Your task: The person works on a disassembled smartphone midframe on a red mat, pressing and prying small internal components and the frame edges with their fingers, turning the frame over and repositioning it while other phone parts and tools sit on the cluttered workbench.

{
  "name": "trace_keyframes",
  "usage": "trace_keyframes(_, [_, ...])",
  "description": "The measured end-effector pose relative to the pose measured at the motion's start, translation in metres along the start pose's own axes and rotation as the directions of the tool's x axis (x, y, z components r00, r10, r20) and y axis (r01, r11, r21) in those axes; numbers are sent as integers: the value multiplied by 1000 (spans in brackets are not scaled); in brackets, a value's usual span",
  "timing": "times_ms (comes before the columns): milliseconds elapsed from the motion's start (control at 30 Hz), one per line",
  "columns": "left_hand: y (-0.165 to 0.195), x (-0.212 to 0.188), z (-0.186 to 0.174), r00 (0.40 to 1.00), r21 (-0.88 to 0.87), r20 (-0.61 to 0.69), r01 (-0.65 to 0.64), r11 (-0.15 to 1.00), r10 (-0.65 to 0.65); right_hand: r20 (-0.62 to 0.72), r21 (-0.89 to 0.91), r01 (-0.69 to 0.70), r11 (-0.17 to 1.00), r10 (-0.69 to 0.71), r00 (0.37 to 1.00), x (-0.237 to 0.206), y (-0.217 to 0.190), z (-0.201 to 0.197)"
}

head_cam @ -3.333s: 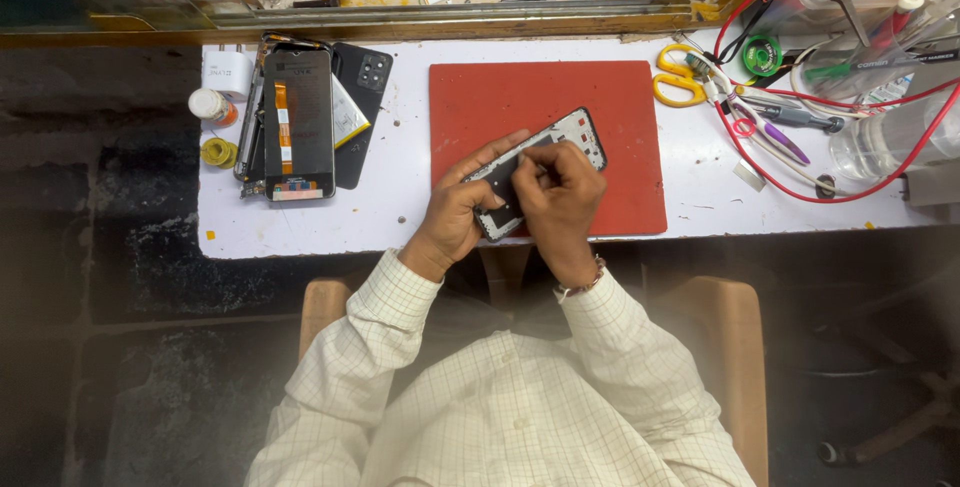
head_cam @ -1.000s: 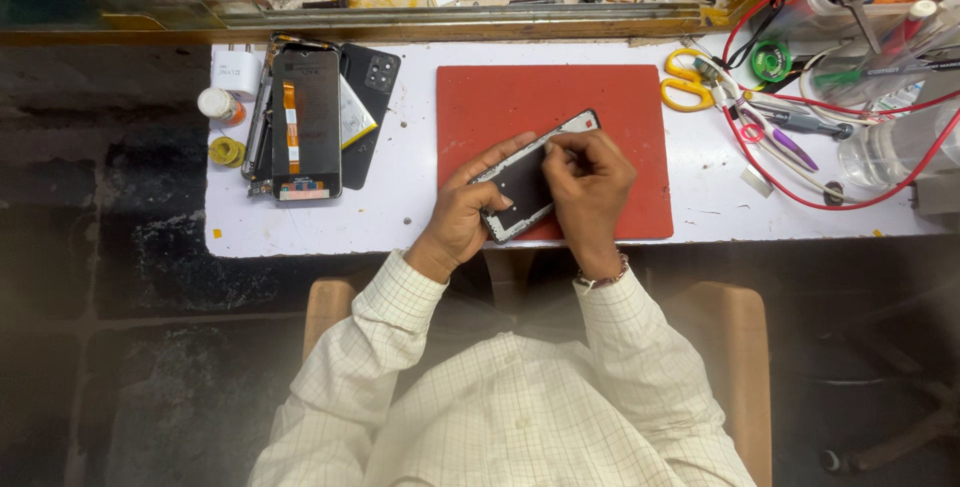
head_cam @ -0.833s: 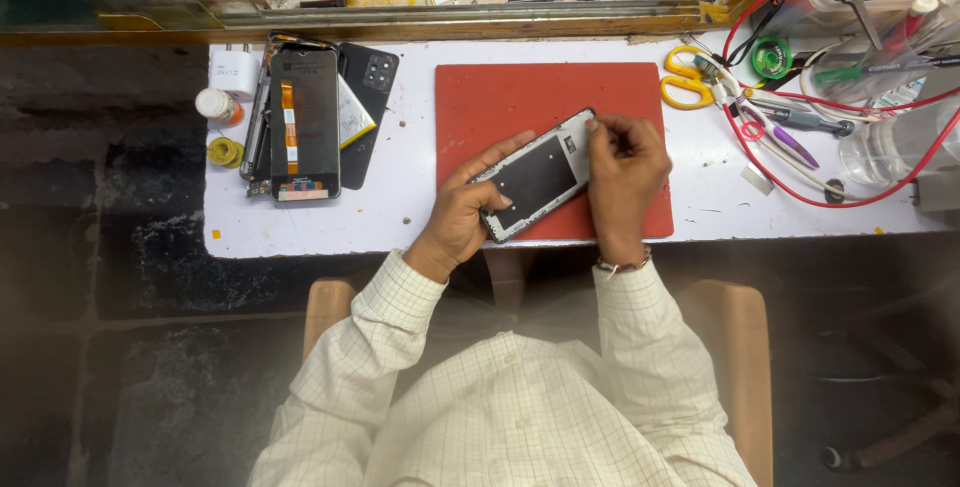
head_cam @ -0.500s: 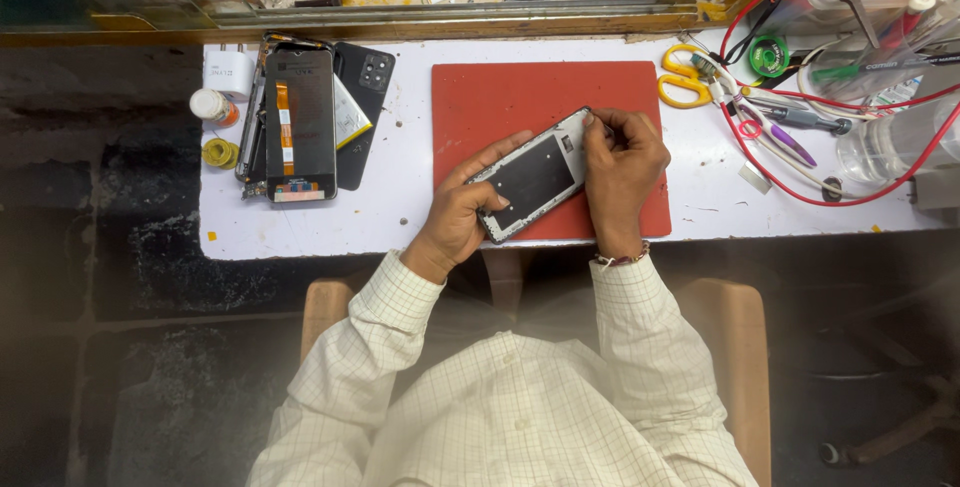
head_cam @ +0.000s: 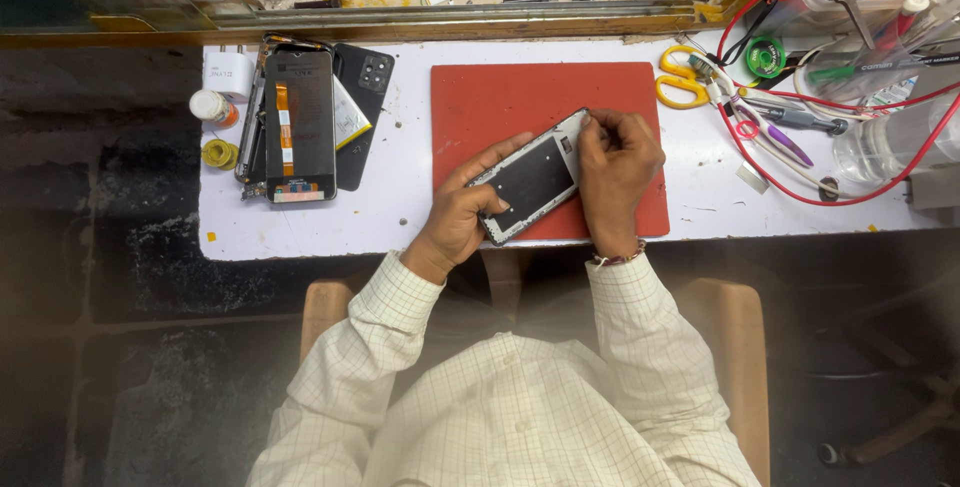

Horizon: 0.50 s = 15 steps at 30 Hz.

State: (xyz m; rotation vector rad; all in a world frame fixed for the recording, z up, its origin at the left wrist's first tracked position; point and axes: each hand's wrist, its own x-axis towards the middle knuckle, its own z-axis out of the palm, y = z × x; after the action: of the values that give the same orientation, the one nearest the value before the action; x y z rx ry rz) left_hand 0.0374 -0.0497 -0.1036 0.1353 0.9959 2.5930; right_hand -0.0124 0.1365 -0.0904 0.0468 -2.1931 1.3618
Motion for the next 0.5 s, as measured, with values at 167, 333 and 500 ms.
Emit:
trace_keyframes(167, [-2, 1, 0, 1000, 6, 5, 4, 1000, -4, 26, -11, 22, 1000, -22, 999, -3, -6, 0])
trace_keyframes(333, [-2, 1, 0, 1000, 20, 5, 5, 1000, -5, 37, -14, 103, 995, -103, 994, -7, -9, -1])
trace_keyframes(500, [-1, -1, 4, 1000, 7, 1, -6, 1000, 6, 18, 42, 28, 999, -29, 999, -8, -6, -1])
